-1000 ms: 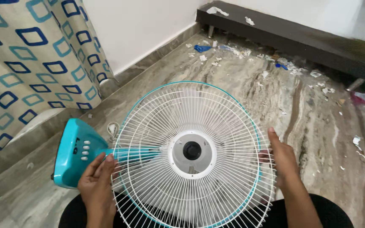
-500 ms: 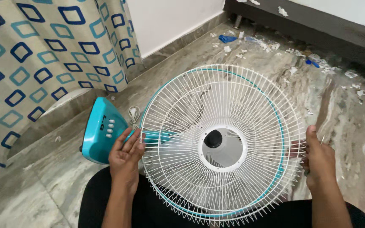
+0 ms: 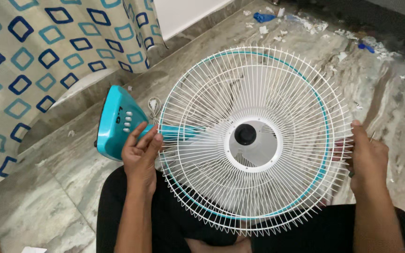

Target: The person assembles a standing fan by attaching the front grille to the fan base using a screwdriver. They align the grille, insert screws, and tighten them to secure the assembly.

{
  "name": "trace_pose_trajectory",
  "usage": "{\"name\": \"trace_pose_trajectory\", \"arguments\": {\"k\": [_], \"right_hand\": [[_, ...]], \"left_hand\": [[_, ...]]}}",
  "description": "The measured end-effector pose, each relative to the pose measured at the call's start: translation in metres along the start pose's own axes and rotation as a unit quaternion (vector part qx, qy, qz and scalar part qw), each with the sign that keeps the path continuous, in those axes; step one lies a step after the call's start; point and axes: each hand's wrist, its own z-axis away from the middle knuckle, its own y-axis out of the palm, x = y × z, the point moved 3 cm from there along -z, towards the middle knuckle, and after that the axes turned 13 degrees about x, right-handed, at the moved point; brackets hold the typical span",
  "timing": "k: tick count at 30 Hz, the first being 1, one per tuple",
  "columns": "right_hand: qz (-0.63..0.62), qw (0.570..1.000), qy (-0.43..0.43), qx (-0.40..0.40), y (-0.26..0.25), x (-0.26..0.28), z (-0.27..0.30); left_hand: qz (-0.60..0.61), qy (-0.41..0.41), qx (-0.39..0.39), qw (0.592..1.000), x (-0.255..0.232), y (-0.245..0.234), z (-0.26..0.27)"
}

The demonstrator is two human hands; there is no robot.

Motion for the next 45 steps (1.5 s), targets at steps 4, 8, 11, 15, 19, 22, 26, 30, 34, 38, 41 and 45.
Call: {"name": "trace_pose_trajectory", "arguments": {"k": [4,8,11,15,19,22,26,30,34,38,41,45], "right_hand": [[0.033,0.999,0.012,-0.008,0.005,0.004,0.003],[0.1,0.995,0.018,-0.003,0.009,0.01,0.01],[0.104,0.994,0.02,0.007,0.009,0.012,0.008],[0.113,0.993,0.028,0.013,0.013,0.013,0.007],[0.131,0.99,0.052,0.014,0.013,0.014,0.006],[0.136,0.987,0.076,0.04,0.013,0.011,0.002],[0.112,0.984,0.118,0.068,0.008,0.004,-0.003],[0.12,0.982,0.124,0.077,0.008,0.0,-0.006],[0.127,0.981,0.121,0.087,0.005,-0.003,-0.009],[0.135,0.981,0.112,0.088,0.003,-0.009,-0.011],[0.115,0.986,0.084,0.093,0.004,-0.012,-0.013],[0.101,0.989,0.062,0.09,0.005,-0.014,-0.014]], "left_hand": [[-0.01,0.025,-0.041,0.999,0.004,-0.008,-0.002],[-0.03,0.045,-0.064,0.996,0.007,-0.013,-0.001],[-0.052,0.028,-0.066,0.996,0.009,-0.015,0.0],[-0.061,0.027,-0.069,0.995,0.009,-0.01,-0.001],[-0.059,0.011,-0.068,0.996,0.006,-0.006,-0.001],[-0.025,0.004,-0.056,0.998,0.002,-0.004,-0.003],[-0.003,0.013,-0.032,0.999,-0.001,-0.004,-0.003],[0.014,0.013,-0.022,1.0,0.001,-0.005,-0.004],[0.01,0.016,-0.02,1.0,0.004,-0.004,-0.005],[0.008,0.02,-0.022,1.0,0.004,-0.006,-0.006],[0.0,0.01,-0.029,1.0,0.005,-0.007,-0.006],[-0.015,0.012,-0.027,0.999,0.005,-0.005,-0.006]]}}
